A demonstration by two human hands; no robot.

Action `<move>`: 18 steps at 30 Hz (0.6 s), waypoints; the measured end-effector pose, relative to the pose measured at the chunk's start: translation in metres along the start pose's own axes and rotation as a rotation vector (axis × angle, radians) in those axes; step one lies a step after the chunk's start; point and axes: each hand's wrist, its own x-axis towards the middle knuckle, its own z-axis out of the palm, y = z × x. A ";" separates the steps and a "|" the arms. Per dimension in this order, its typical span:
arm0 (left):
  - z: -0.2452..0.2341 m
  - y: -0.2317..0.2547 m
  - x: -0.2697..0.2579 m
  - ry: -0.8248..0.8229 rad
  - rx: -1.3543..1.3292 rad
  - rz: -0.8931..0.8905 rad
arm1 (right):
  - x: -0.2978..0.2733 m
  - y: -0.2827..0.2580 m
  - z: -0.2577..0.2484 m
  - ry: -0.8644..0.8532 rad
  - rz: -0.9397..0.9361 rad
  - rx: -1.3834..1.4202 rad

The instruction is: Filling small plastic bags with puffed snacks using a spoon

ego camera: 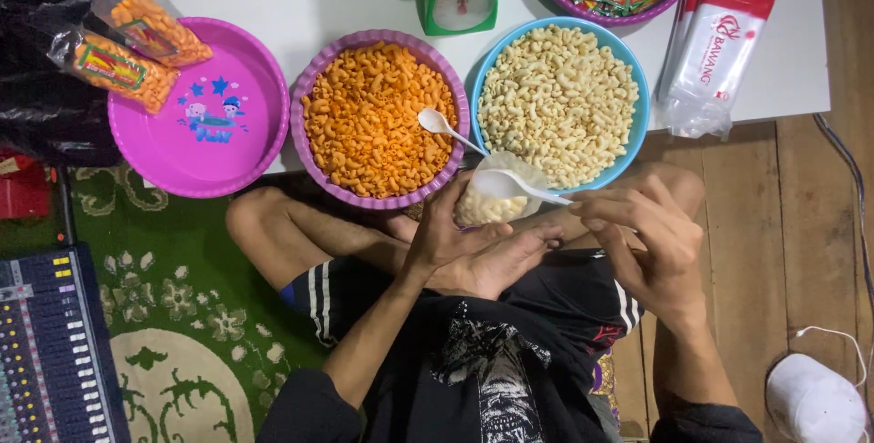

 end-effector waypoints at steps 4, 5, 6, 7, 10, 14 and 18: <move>0.000 -0.001 -0.002 -0.003 -0.008 -0.043 | 0.000 0.006 0.000 0.102 -0.037 0.034; 0.000 0.000 -0.001 -0.002 -0.020 -0.022 | 0.000 0.006 0.000 0.107 -0.031 0.017; 0.000 0.001 -0.001 -0.001 -0.033 -0.002 | 0.000 0.007 -0.001 0.111 -0.026 0.000; 0.001 0.000 0.000 -0.004 -0.033 -0.001 | -0.002 0.006 0.000 0.114 -0.024 -0.001; 0.001 -0.002 0.001 -0.017 -0.059 -0.033 | -0.009 0.016 0.001 0.049 0.000 -0.009; 0.000 -0.003 0.001 0.030 -0.133 0.006 | -0.035 0.068 -0.006 0.421 -0.021 0.161; 0.000 -0.012 0.001 0.074 -0.020 0.025 | -0.027 0.079 -0.006 0.523 0.222 0.086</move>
